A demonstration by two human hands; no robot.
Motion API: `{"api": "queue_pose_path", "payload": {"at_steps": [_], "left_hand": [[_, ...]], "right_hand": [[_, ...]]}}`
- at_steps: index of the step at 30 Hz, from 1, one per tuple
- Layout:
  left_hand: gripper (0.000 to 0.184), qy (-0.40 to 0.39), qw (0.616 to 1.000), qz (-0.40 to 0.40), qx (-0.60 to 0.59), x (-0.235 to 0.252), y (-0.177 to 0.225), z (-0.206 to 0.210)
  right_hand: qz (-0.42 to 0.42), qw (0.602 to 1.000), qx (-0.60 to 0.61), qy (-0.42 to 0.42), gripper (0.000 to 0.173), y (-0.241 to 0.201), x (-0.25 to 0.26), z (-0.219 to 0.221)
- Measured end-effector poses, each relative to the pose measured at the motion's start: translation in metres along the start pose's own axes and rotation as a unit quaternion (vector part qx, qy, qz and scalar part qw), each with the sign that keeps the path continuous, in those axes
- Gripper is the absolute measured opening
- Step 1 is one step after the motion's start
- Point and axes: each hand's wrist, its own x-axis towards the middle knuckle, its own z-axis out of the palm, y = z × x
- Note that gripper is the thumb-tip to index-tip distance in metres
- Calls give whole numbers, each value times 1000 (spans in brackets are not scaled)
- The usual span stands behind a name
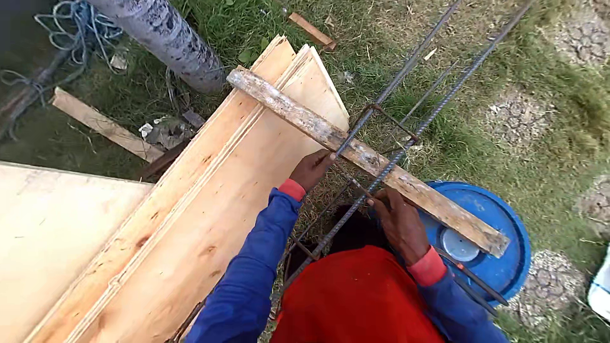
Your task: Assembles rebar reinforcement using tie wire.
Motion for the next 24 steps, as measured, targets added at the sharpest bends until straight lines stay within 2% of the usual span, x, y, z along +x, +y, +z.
{"api": "queue_pose_path", "payload": {"at_steps": [4, 9, 15, 18, 21, 24], "left_hand": [[42, 16, 1000, 2, 3, -6, -2, 2], [55, 81, 993, -29, 78, -5, 9, 4], [57, 154, 983, -15, 102, -13, 9, 10], [58, 127, 984, -32, 117, -18, 20, 10], [58, 92, 986, -51, 128, -10, 12, 7], [52, 86, 991, -54, 86, -6, 8, 9]], "right_hand": [[-11, 999, -17, 44, 30, -5, -8, 15], [-19, 995, -34, 93, 28, -7, -5, 21], [-57, 989, -67, 121, 27, -4, -3, 25], [-48, 991, -43, 118, 27, -5, 2, 18], [-32, 996, -17, 82, 30, -9, 1, 17], [-34, 998, -5, 56, 30, -7, 0, 11]]}}
